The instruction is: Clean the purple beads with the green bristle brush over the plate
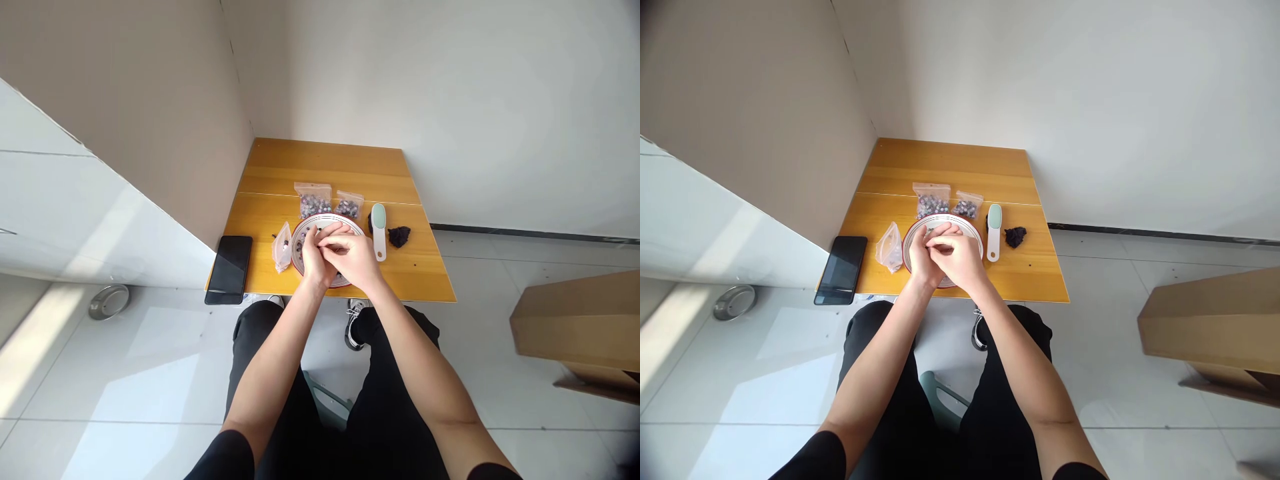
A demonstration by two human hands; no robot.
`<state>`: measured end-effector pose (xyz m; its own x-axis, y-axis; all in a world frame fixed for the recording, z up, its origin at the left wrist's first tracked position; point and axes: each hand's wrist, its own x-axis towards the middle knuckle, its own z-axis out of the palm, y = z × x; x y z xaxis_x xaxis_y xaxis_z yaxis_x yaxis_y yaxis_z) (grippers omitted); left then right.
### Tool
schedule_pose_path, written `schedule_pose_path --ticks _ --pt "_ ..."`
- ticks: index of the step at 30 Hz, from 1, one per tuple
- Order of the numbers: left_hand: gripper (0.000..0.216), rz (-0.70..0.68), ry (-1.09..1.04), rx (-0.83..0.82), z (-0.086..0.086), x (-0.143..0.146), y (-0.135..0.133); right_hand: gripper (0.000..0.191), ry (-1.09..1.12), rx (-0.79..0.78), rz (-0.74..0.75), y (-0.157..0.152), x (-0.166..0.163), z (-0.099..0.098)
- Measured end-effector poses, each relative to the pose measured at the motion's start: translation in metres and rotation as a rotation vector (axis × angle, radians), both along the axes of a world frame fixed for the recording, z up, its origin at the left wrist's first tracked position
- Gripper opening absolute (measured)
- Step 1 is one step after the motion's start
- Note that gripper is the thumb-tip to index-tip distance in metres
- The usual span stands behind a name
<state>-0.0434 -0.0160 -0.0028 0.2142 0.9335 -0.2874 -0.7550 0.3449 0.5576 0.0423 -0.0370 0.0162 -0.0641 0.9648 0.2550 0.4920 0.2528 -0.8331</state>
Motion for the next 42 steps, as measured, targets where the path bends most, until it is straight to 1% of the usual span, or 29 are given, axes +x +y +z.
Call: schedule_pose_path --ticks 4,7,10,12,14,15,17,18,20,22,24,26,30,34,38,42 --pt "0.045 0.063 -0.067 -0.034 -0.005 -0.001 0.005 0.016 -0.051 0.138 0.055 -0.002 0.001 0.003" --pt "0.044 0.080 -0.161 -0.064 -0.007 -0.002 0.008 0.020 -0.074 0.184 0.079 -0.004 0.003 0.005" --pt "0.043 0.107 -0.211 -0.091 -0.006 -0.003 0.008 0.022 -0.047 0.216 0.054 -0.005 0.006 0.006" --pt "0.042 0.126 -0.222 -0.117 -0.004 -0.004 0.007 0.024 0.020 0.242 -0.027 -0.006 0.010 0.007" --pt "0.043 0.135 -0.252 -0.135 -0.003 -0.005 0.007 0.025 0.046 0.280 -0.190 -0.004 0.018 0.008" --pt "0.043 0.134 -0.270 -0.135 -0.003 -0.006 0.007 0.026 0.015 0.300 -0.291 -0.003 0.025 0.008" --pt "0.046 0.128 -0.300 -0.127 -0.003 -0.006 0.007 0.027 -0.139 0.306 -0.472 0.002 0.040 0.007" --pt "0.048 0.126 -0.309 -0.121 -0.003 -0.007 0.007 0.027 -0.238 0.271 -0.528 0.004 0.048 0.005" --pt "0.051 0.120 -0.325 -0.100 -0.002 -0.008 0.006 0.029 -0.411 0.139 -0.615 0.009 0.064 0.000" --pt "0.055 0.104 -0.352 -0.048 0.001 -0.009 0.004 0.033 -0.506 0.018 -0.652 0.013 0.075 -0.007" --pt "0.060 0.084 -0.385 0.016 0.005 -0.010 0.002 0.036 -0.554 -0.065 -0.655 0.016 0.081 -0.013" --pt "0.065 0.068 -0.413 0.063 0.008 -0.011 -0.001 0.039 -0.576 -0.112 -0.642 0.018 0.082 -0.017" --pt "0.073 0.063 -0.464 0.089 0.010 -0.009 -0.005 0.039 -0.571 -0.117 -0.614 0.020 0.084 -0.021" --pt "0.076 0.074 -0.484 0.087 0.008 -0.006 -0.006 0.039 -0.560 -0.063 -0.569 0.022 0.089 -0.025" --pt "0.075 0.066 -0.495 0.066 0.009 -0.005 -0.004 0.038 -0.508 0.021 -0.538 0.021 0.093 -0.029" --pt "0.079 0.084 -0.491 0.051 0.012 -0.005 0.000 0.038 -0.400 0.160 -0.516 0.012 0.092 -0.022"
